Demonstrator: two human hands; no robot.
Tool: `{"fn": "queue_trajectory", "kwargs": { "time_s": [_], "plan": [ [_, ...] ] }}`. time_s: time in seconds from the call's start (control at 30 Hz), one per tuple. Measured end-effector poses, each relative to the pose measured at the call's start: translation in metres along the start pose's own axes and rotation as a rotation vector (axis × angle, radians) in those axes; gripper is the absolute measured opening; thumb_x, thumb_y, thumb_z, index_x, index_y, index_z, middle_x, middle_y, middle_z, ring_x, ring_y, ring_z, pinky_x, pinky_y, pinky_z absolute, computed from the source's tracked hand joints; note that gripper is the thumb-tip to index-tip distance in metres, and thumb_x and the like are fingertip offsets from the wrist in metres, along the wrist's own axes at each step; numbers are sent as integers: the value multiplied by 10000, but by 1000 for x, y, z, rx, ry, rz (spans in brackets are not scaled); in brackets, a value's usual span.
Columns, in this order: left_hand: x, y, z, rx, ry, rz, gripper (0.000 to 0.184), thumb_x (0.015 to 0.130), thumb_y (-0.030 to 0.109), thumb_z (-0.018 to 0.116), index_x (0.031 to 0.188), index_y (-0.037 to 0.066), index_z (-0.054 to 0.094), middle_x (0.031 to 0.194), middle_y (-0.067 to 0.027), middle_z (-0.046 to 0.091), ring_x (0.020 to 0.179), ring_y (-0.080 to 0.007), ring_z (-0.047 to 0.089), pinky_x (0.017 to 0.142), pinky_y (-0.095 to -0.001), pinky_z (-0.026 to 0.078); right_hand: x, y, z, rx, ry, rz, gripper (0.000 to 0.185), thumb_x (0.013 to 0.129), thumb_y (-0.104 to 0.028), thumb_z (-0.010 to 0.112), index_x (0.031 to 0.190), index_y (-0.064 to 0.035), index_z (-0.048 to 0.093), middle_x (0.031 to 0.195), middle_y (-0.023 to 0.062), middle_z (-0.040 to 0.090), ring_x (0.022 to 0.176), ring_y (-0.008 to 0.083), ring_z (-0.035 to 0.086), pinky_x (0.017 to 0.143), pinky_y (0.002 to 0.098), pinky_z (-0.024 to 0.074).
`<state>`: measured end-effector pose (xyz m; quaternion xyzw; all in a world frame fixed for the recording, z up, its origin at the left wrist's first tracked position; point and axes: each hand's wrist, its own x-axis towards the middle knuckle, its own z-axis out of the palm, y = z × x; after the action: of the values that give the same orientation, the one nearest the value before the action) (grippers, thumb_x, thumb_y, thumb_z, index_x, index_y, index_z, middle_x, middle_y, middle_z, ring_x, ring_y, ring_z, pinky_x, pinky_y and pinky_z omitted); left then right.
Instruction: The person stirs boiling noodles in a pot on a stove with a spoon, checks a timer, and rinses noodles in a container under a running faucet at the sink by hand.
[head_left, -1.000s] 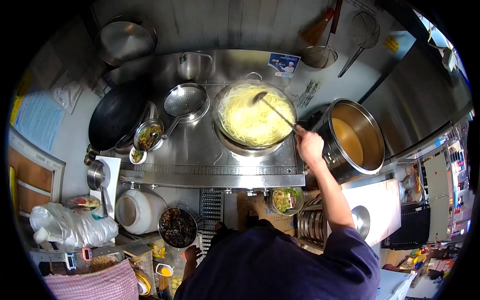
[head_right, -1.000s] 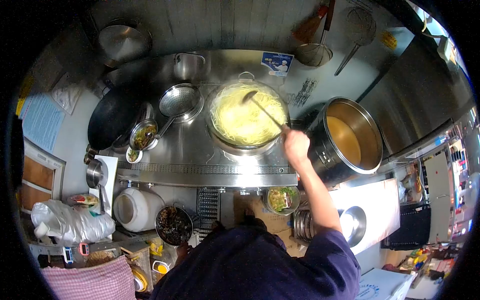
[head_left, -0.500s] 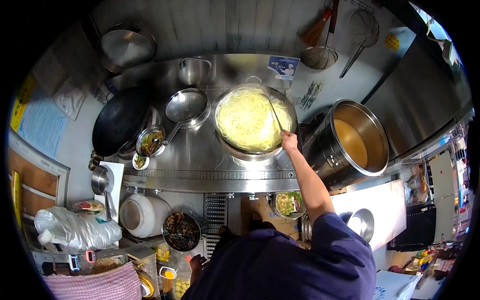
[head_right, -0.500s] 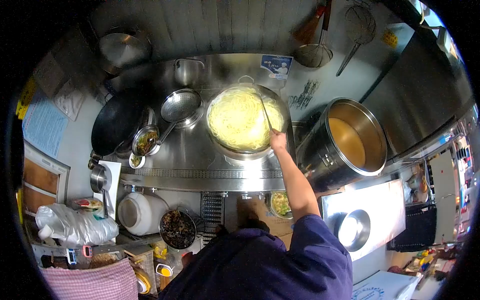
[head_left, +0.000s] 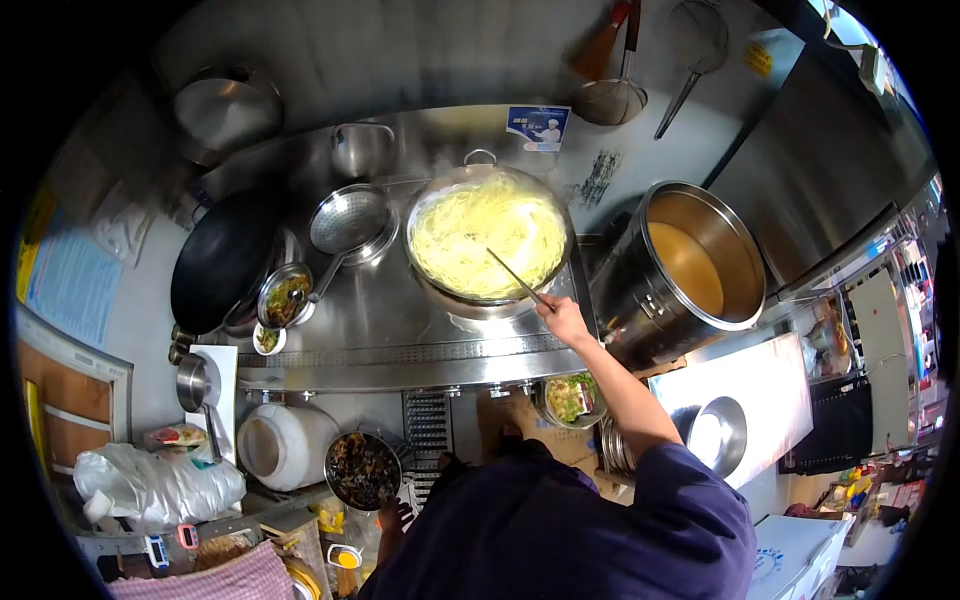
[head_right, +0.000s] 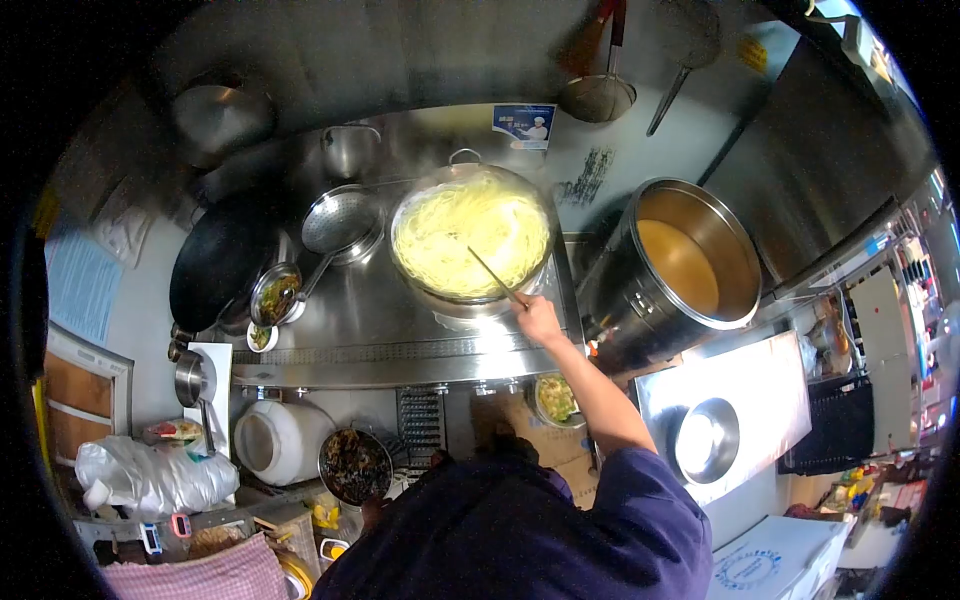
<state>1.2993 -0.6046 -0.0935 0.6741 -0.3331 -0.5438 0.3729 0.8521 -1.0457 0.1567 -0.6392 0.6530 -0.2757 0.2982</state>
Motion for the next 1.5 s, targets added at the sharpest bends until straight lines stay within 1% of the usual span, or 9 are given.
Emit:
{"fn": "queue_trajectory", "kwargs": {
  "time_s": [0.4, 0.53, 0.83, 0.87, 0.93, 1.0, 1.13, 1.33, 1.5],
  "plan": [
    [-14, 21, 1, 1, 96, -222, 335, 879, 236, 499, 1145, 33, 524, 864, -150, 646, 726, -283, 662, 582, -393, 549, 15, -36, -99, -309, 239, -120, 327, 842, -271, 598, 1125, -113, 641, 888, 216, 638, 836, 369, 631, 747, 420, 504],
    [-27, 14, 0, 259, 57, 23, 308, 873, 185, 477, 1091, -23, 541, 843, -165, 650, 727, -296, 670, 585, -410, 550, 47, -4, -76, -407, 343, 2, 339, 849, -256, 574, 1162, -134, 622, 876, 230, 639, 859, 394, 620, 772, 462, 498],
    [-44, 29, -2, 379, 7, 14, 233, 850, 107, 495, 996, -59, 568, 778, -149, 620, 680, -294, 668, 616, -404, 564, 47, 42, 26, 366, 276, 448, 461, 833, -310, 559, 1200, -33, 581, 1136, 228, 601, 1120, 339, 556, 962, 353, 411],
    [-44, 25, 2, 178, 112, 8, 223, 844, 98, 500, 981, -65, 569, 770, -143, 613, 685, -293, 667, 620, -407, 565, 54, 67, 48, 332, 347, 363, 423, 839, -267, 609, 1217, -77, 593, 659, 43, 604, 510, 122, 528, 462, 285, 437],
    [-40, 13, 5, -24, 211, 3, 214, 839, 90, 505, 965, -70, 569, 763, -137, 607, 691, -292, 667, 623, -410, 565, 44, 71, 64, 381, 310, 362, 431, 825, -256, 619, 1216, -76, 595, 637, 40, 594, 506, 118, 522, 458, 282, 426],
    [-34, 5, 2, 40, 169, 140, 218, 840, 102, 505, 959, -67, 571, 761, -137, 607, 702, -289, 667, 620, -406, 565, 21, 35, 54, 382, 221, 459, 470, 805, -316, 587, 1185, -39, 596, 1133, 237, 599, 1116, 344, 557, 955, 361, 413],
    [-23, 8, -3, 523, -29, 61, 224, 847, 133, 515, 957, -52, 577, 767, -136, 613, 717, -278, 667, 622, -409, 563, 3, 24, 61, 338, 175, 376, 433, 805, -283, 575, 1161, -39, 609, 1083, 255, 608, 1082, 376, 566, 930, 376, 433],
    [-8, -2, -6, 42, 73, -12, 281, 870, 222, 516, 1033, 0, 567, 821, -125, 623, 721, -272, 652, 603, -412, 541, -28, -15, 46, 158, 162, 161, 419, 820, -252, 616, 1160, -8, 603, 861, 200, 674, 838, 251, 662, 762, 328, 482],
    [-5, -3, -7, -53, 49, -98, 312, 871, 245, 515, 1092, 28, 549, 854, -123, 628, 748, -279, 644, 622, -428, 533, -48, -46, 29, 106, 47, 148, 409, 827, -242, 595, 1170, -19, 596, 963, 255, 646, 978, 320, 633, 850, 359, 460]
  ]
}}
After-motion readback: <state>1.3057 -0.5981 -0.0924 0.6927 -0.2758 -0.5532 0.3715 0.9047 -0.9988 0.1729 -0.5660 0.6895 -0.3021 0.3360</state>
